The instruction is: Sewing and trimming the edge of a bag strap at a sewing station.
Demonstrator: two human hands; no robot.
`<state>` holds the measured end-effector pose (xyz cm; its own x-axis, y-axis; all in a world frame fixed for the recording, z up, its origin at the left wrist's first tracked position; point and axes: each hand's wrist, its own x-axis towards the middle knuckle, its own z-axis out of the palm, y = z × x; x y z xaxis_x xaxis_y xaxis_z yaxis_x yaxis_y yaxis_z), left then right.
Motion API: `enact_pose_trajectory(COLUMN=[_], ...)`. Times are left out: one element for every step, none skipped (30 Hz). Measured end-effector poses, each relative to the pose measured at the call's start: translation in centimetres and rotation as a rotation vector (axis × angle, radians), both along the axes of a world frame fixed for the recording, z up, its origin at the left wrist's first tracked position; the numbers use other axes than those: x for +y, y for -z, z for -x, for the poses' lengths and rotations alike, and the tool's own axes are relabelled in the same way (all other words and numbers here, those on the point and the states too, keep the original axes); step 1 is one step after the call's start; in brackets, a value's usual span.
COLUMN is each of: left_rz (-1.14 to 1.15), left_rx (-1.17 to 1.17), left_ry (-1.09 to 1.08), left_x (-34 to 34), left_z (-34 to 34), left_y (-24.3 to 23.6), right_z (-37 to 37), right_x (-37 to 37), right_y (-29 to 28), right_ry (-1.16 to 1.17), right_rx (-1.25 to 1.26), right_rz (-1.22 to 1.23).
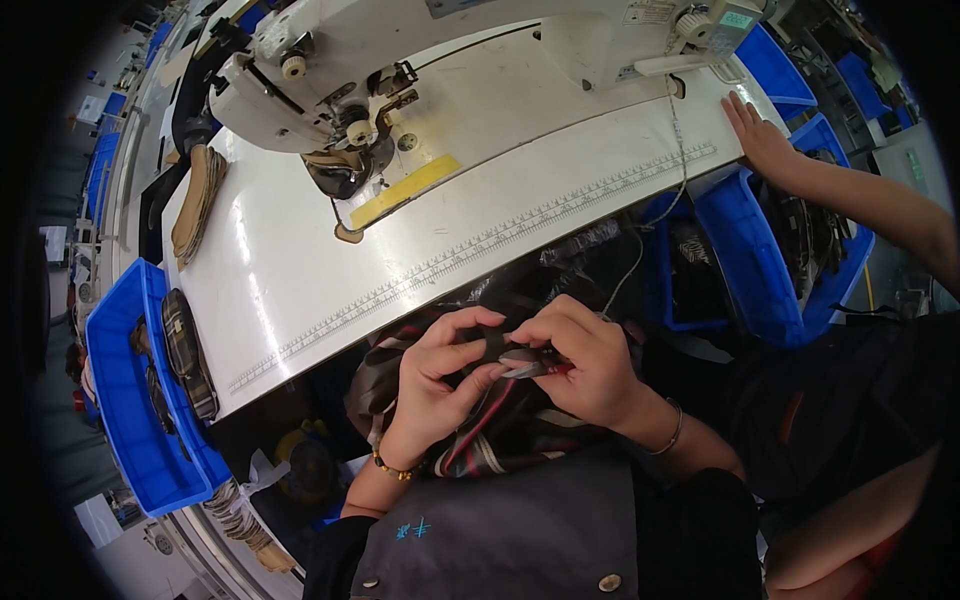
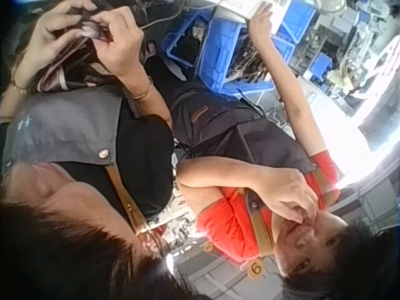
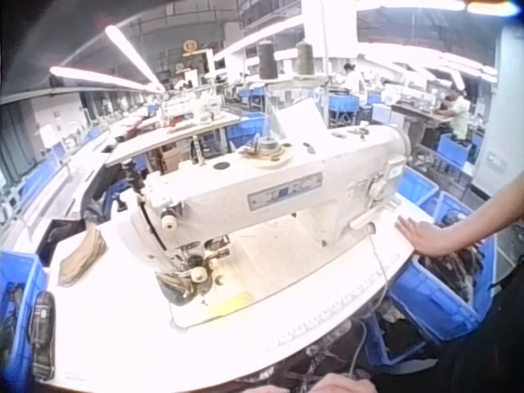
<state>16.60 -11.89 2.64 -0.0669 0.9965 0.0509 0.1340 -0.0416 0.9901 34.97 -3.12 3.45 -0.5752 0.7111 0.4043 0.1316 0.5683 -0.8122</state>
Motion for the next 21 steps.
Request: enact_pose_trajectory(left_rz=[-0.001, -0.025, -0.049, -0.048, -0.078, -0.107, -0.104, -0.064, -0.024, -0.021, -0.036, -0.051, -0.050, -0.082, -0.114, -0.114, -0.068, -0.022, -0.020, -0.040, -0.060], left_rx=[0.000, 0.033, 0.066, 0.067, 0.100, 0.133, 0.133, 0.149, 0.164, 0.164, 0.146, 0.127, 0.128, 0.141, 0.154, 0.155, 0.086, 0.017, 0.017, 0.063, 0.109], left_ry=[0.000, -0.008, -0.016, -0.016, -0.020, -0.023, -0.023, -0.020, -0.017, -0.018, -0.017, -0.016, -0.016, 0.000, 0.016, 0.017, 0.036, 0.055, 0.053, 0.016, -0.021], left_x=[0.0, -0.1, -0.2, -0.1, 0.1, 0.1, 0.0, -0.1, -0.2, -0.2, -0.2, -0.2, -0.1, 0.1, 0.2, 0.2, 0.0, -0.1, 0.0, 0.2, 0.4], left_z=[-0.1, -0.1, -0.1, -0.1, -0.2, -0.3, -0.3, -0.2, -0.2, -0.3, -0.3, -0.3, -0.2, -0.2, -0.1, -0.1, -0.1, -0.1, -0.1, 0.0, 0.1], left_y=[-0.1, -0.1, -0.2, -0.4, -0.7, -1.0, -1.1, -1.3, -1.4, -1.3, -1.2, -1.1, -1.0, -0.7, -0.6, -0.6, -0.5, -0.5, -0.4, -0.4, -0.3], right_z=[0.2, 0.3, 0.3, 0.3, 0.3, 0.2, 0.2, 0.1, 0.1, 0.1, 0.1, 0.1, 0.0, 0.0, 0.0, -0.1, -0.2, -0.4, -0.7, -1.0, -1.1], right_x=[0.2, 0.3, 0.4, 0.4, 0.4, 0.4, 0.6, 0.8, 1.0, 1.2, 1.4, 1.6, 1.8, 2.0, 1.8, 1.5, 1.3, 1.3, 1.3, 1.3, 0.9], right_y=[0.0, -0.1, -0.1, -0.1, 0.0, -0.1, -0.3, -0.4, -0.6, -0.8, -1.0, -1.0, -0.9, -0.9, -0.9, -0.9, -1.0, -1.1, -1.1, -1.2, -1.5], right_ry=[-0.026, -0.053, -0.054, -0.062, -0.069, -0.070, -0.099, -0.129, -0.130, -0.175, -0.218, -0.218, -0.267, -0.315, -0.315, -0.317, -0.322, -0.324, -0.362, -0.399, -0.398], right_rx=[0.001, 0.002, 0.003, -0.011, -0.026, -0.026, -0.056, -0.085, -0.085, -0.120, -0.154, -0.154, -0.165, -0.177, -0.176, -0.170, -0.164, -0.164, -0.175, -0.187, -0.187], right_rz=[0.011, 0.022, 0.022, 0.026, 0.032, 0.035, 0.033, 0.031, 0.034, 0.078, 0.120, 0.122, 0.164, 0.205, 0.205, 0.261, 0.318, 0.319, 0.347, 0.376, 0.376])
